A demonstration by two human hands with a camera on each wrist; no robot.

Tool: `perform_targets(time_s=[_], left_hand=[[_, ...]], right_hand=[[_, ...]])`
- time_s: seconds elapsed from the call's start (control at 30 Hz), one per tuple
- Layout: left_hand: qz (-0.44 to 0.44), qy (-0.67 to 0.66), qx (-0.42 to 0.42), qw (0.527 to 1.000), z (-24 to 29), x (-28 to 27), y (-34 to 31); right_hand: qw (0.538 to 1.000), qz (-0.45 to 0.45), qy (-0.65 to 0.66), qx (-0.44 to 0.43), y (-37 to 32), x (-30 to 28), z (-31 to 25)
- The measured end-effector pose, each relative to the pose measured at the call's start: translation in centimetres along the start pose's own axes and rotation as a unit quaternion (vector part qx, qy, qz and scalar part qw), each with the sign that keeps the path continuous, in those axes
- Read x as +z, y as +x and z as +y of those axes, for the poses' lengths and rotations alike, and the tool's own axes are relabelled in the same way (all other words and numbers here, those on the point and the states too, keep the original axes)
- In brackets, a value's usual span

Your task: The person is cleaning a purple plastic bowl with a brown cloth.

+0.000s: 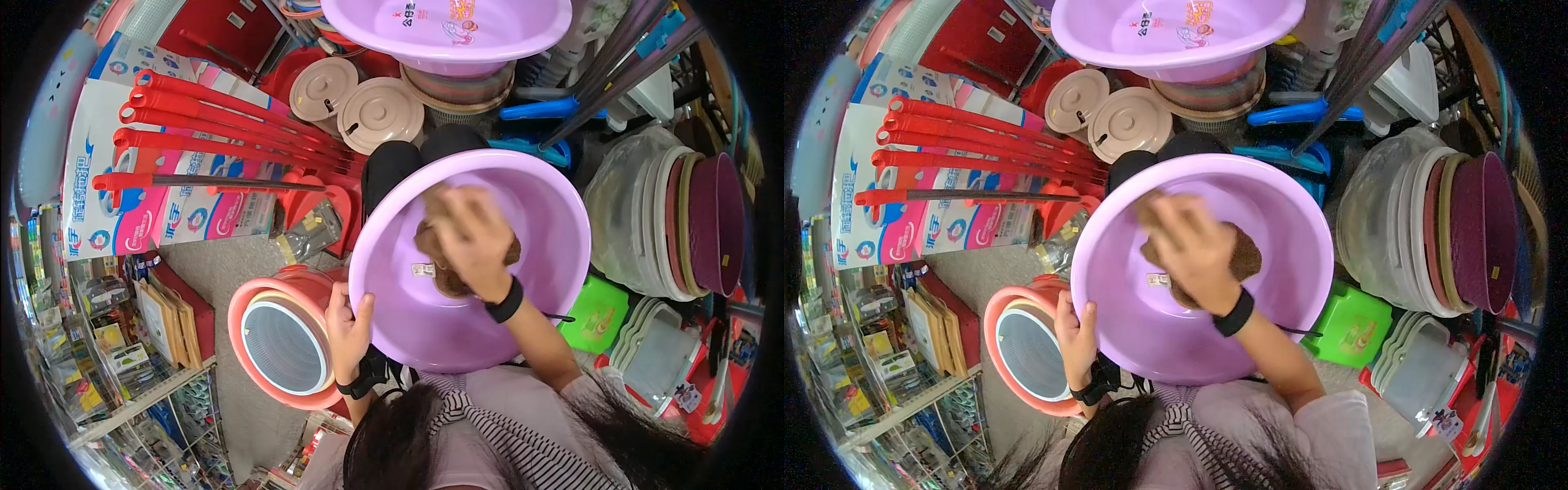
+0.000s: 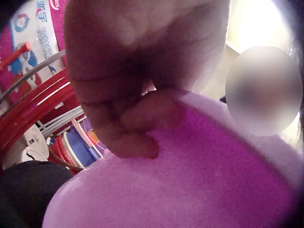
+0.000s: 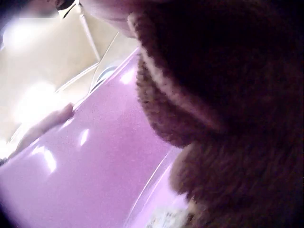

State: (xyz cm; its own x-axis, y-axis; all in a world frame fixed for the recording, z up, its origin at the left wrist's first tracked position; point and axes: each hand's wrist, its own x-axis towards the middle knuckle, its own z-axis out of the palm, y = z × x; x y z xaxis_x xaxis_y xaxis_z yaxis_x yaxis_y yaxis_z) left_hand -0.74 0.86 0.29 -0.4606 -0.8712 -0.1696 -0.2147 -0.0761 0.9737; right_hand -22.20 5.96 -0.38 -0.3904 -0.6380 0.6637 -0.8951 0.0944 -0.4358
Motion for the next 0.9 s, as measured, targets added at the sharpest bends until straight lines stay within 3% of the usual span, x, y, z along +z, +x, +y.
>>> perform_targets(time_s=[0.03, 0.1, 0.2, 0.23, 0.33, 0.4, 0.43, 0.5, 0.6, 0.63, 0.7, 0.77, 0.83, 0.87, 0.9], left_hand=[[-0.004, 0.0, 0.001, 1.0, 0.0, -0.1, -0.2], [-0.003, 0.008, 0.014, 1.0, -0.4, 0.0, -0.2], [-0.004, 0.01, 0.025, 1.0, 0.1, 0.4, 0.3], [-0.003, 0.008, 0.022, 1.0, 0.4, 0.4, 0.4], [0.004, -0.004, 0.005, 1.0, -0.4, -0.1, -0.3], [0.012, -0.017, -0.008, 1.0, -0.6, -0.3, -0.6], [0.011, -0.008, 0.0, 1.0, -0.5, -0.3, -0.7], [0.011, 0.0, 0.007, 1.0, -0.4, -0.3, -0.8], [-0.003, -0.001, 0.015, 1.0, -0.3, 0.1, -0.3], [-0.009, -0.002, 0.011, 1.0, -0.1, 0.2, -0.1], [-0.015, 0.001, 0.005, 1.0, 0.2, 0.2, -0.3], [0.005, 0.007, 0.003, 1.0, 0.5, 0.2, -0.3], [0.008, 0.019, 0.017, 1.0, 0.0, -0.1, -0.7], [0.011, 0.026, 0.03, 0.999, -0.2, -0.2, -0.9], [0.013, 0.027, 0.03, 0.999, -0.2, -0.3, -0.9]], right_hand=[[0.996, 0.074, 0.03, 0.028, 0.5, 0.1, 1.0], [0.975, 0.102, 0.099, 0.17, -0.1, 0.3, 0.6], [0.995, 0.015, 0.095, 0.04, -0.3, 0.8, -0.8], [0.996, -0.026, 0.062, -0.055, -1.0, 1.5, -0.9], [0.981, -0.091, 0.173, 0.008, -2.4, 2.3, -1.8], [0.994, -0.096, 0.044, -0.041, -1.7, 1.5, -0.4], [0.997, -0.057, -0.004, -0.057, -0.9, 0.9, 0.4], [0.972, 0.088, 0.132, 0.176, -0.6, 1.2, 1.2], [0.969, 0.097, 0.131, 0.184, -1.4, 1.6, 0.2], [0.971, 0.055, 0.172, 0.154, -1.4, 1.7, -0.4], [0.992, -0.062, 0.108, -0.007, -2.1, 2.2, -0.8], [0.982, -0.076, 0.169, 0.038, -1.9, 1.7, -1.7], [0.994, -0.053, 0.095, -0.012, -1.2, 0.9, -1.0], [0.997, 0.009, 0.064, 0.034, -0.9, 1.0, -0.4], [0.966, 0.065, 0.148, 0.202, -0.9, 1.4, 0.1]])
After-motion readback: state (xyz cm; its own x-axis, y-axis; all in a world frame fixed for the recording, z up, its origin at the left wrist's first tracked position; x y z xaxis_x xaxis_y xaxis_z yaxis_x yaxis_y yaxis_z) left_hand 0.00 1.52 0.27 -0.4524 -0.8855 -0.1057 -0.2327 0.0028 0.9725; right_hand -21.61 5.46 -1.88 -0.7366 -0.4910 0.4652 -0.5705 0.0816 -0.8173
